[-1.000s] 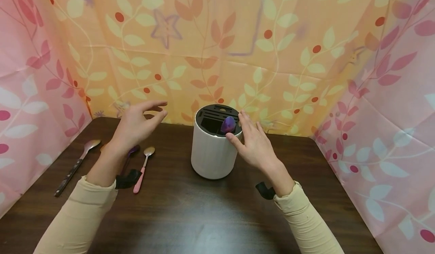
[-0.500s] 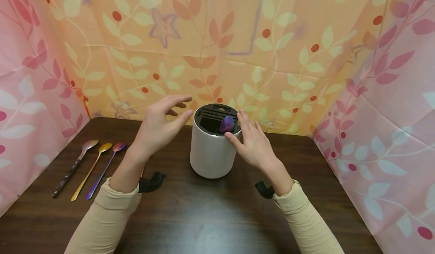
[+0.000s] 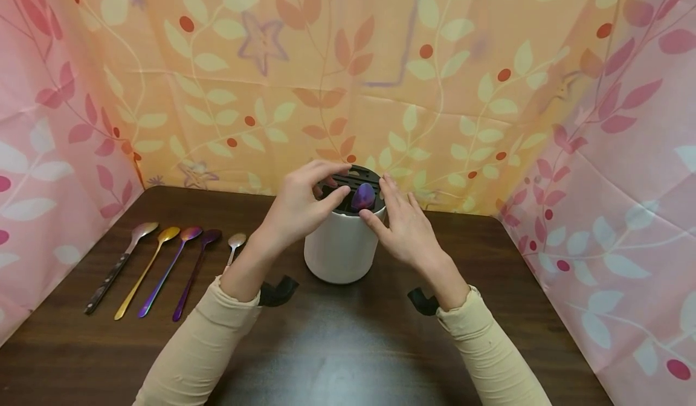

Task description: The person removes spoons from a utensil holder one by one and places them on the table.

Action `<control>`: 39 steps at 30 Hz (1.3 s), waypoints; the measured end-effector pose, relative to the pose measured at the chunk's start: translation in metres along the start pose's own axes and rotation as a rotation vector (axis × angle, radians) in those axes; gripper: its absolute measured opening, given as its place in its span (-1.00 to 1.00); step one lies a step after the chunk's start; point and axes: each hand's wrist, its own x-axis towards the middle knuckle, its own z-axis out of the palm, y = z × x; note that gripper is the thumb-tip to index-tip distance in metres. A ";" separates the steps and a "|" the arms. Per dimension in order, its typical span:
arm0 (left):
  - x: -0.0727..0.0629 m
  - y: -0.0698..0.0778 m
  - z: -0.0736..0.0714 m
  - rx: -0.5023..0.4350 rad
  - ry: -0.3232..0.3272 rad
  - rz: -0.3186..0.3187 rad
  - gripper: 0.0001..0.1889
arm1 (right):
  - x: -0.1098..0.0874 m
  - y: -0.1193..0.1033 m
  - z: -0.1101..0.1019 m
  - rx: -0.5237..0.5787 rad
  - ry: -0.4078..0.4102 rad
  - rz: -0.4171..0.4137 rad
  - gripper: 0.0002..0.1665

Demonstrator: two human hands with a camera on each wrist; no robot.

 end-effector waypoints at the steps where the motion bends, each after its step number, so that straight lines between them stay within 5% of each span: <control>1: 0.000 -0.001 0.002 0.006 -0.005 -0.004 -0.61 | 0.000 0.000 0.000 0.000 0.002 -0.002 0.14; 11: 0.004 -0.007 0.018 0.030 -0.052 -0.033 -0.66 | 0.000 0.000 0.002 0.003 0.009 -0.006 0.13; 22: 0.005 -0.007 0.024 -0.004 -0.058 0.018 -0.80 | 0.000 0.001 0.002 0.008 0.019 -0.013 0.13; 39: 0.004 -0.004 0.027 -0.076 -0.061 -0.066 -0.75 | -0.001 0.001 0.001 0.013 0.014 -0.009 0.13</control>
